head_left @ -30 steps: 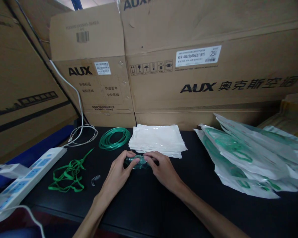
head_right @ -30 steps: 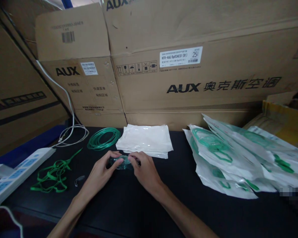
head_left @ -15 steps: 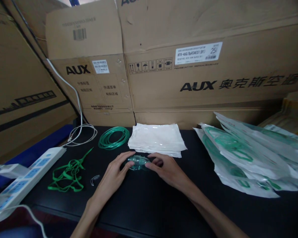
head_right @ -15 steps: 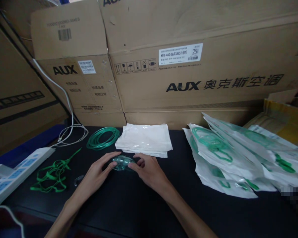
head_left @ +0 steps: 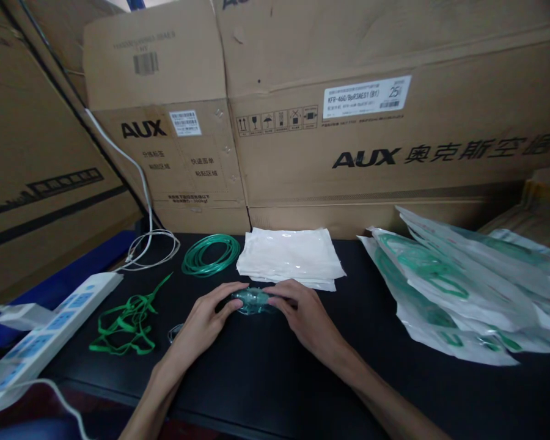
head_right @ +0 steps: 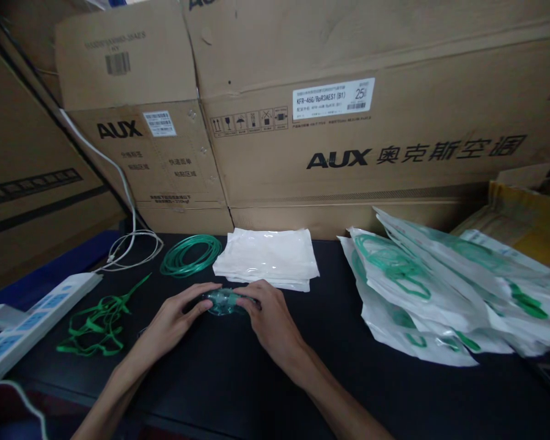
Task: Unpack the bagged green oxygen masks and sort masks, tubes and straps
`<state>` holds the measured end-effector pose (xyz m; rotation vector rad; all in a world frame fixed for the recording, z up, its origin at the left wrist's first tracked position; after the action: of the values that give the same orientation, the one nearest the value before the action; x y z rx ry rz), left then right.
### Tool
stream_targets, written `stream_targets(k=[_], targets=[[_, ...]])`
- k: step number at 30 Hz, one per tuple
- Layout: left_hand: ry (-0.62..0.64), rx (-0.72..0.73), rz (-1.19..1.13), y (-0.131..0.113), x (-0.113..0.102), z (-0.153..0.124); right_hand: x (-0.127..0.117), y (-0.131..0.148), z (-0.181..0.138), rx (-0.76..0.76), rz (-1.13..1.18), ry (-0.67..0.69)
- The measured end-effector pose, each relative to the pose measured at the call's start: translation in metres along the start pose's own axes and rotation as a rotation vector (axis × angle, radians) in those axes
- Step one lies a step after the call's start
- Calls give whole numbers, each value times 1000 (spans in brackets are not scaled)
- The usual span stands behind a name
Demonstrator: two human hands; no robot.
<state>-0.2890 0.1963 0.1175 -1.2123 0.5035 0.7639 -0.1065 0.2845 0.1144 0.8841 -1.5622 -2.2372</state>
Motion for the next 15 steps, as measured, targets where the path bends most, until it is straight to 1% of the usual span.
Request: stream_targets(k=[2,4,11,15], targets=[[18,4,-4,1,0,1,2,2,-1,-83,-101,-22],[20,9,-6,2,-1,2,4,2,-2,-111,-182,-26],[-20,42,28,5,-1,4,9,12,-7,-95,-284,24],[-57,27,95,8,-3,3,10,16,-12,-87,-313,36]])
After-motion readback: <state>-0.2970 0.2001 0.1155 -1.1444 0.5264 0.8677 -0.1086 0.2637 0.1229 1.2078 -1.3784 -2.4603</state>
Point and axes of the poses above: each hand's wrist, its own z-axis towards the middle knuckle, its own x-axis out of the palm, y = z × x, the point moved 6 cm from there along z, towards the middle knuckle, and after that the axes turned 5 degrees about x, right-handed, at the moved point
